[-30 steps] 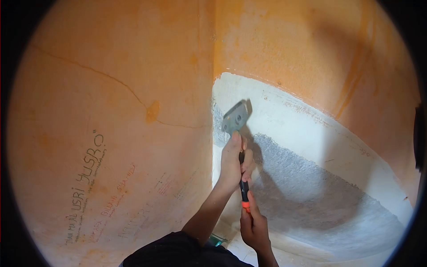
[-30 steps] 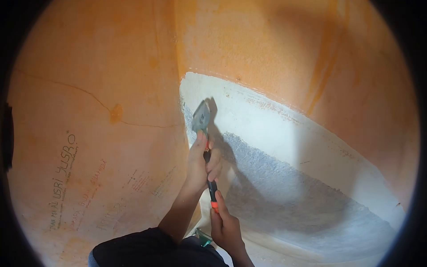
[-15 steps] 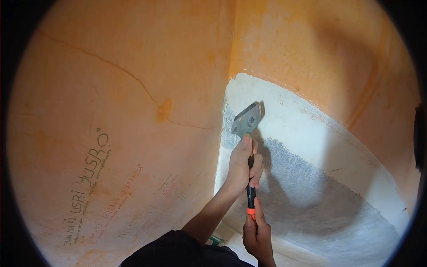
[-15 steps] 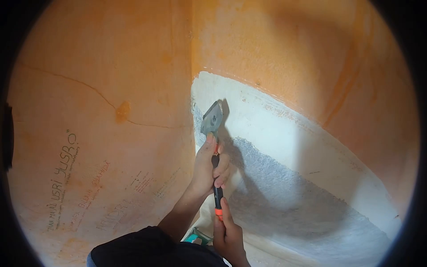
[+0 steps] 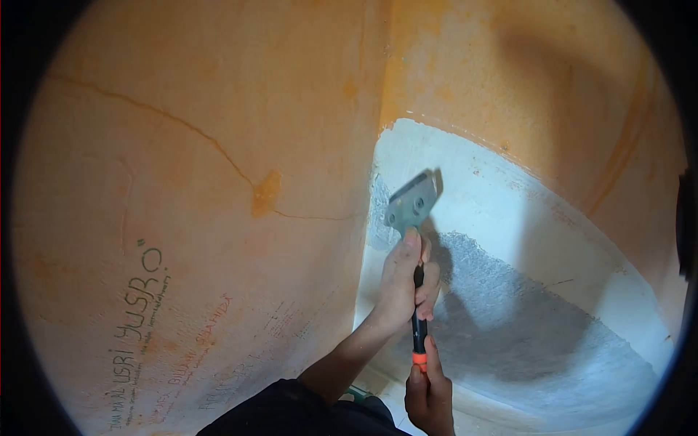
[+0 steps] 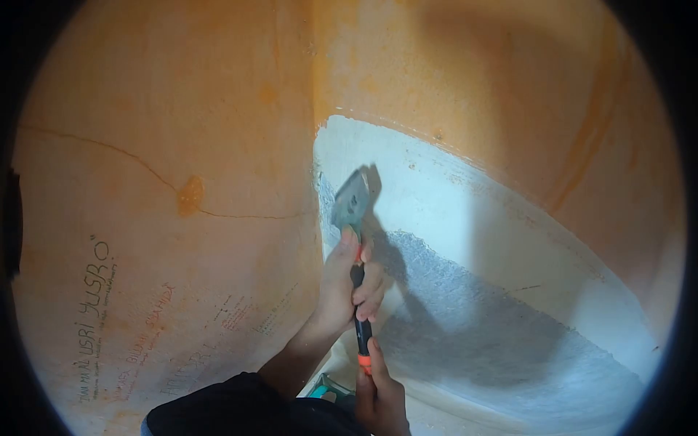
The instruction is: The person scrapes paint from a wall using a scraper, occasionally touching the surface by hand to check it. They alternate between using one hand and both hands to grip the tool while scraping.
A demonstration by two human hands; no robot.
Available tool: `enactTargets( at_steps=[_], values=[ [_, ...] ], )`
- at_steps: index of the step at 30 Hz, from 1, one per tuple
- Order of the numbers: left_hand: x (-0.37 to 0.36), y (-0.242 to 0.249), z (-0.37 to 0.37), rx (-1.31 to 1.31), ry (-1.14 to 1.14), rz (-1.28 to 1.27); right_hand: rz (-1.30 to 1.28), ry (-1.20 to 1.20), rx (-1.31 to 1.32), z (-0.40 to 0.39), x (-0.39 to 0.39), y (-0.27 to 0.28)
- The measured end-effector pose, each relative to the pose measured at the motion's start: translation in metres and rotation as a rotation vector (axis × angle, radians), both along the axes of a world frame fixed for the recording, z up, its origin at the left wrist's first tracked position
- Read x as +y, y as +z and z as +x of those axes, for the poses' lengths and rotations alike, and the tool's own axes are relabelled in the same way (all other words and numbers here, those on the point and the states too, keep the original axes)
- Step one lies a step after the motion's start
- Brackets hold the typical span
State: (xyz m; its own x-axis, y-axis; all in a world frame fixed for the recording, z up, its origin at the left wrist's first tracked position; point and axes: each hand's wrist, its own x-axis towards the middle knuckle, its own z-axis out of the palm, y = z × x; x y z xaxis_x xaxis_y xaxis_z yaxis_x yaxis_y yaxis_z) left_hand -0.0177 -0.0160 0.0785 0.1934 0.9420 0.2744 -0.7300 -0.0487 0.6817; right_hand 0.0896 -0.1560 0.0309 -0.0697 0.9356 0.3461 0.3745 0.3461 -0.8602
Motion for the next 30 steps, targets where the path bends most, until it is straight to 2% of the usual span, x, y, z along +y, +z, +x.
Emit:
enactTargets(
  at_steps=[4, 7, 9, 17, 22, 30],
  values=[
    [-0.003, 0.002, -0.002, -0.009, -0.057, -0.029, 0.110, -0.014, -0.011, -0.001, 0.001, -0.001],
    [-0.001, -0.004, -0.001, -0.088, -0.082, 0.017, 0.013, -0.027, -0.053, -0.003, -0.003, 0.001],
    [-0.003, -0.009, 0.000, -0.071, -0.118, -0.008, 0.037, -0.033, -0.044, -0.003, -0.001, -0.004],
    [0.000, -0.006, -0.004, 0.037, -0.036, -0.005, 0.067, -0.031, 0.021, -0.007, -0.001, -0.012],
    [0.000, -0.004, -0.004, -0.042, -0.068, -0.022, 0.045, -0.025, -0.025, -0.003, -0.007, -0.009],
    [-0.002, -0.007, -0.003, -0.017, -0.082, 0.024, 0.048, -0.003, 0.025, -0.009, -0.003, -0.010]
  ],
)
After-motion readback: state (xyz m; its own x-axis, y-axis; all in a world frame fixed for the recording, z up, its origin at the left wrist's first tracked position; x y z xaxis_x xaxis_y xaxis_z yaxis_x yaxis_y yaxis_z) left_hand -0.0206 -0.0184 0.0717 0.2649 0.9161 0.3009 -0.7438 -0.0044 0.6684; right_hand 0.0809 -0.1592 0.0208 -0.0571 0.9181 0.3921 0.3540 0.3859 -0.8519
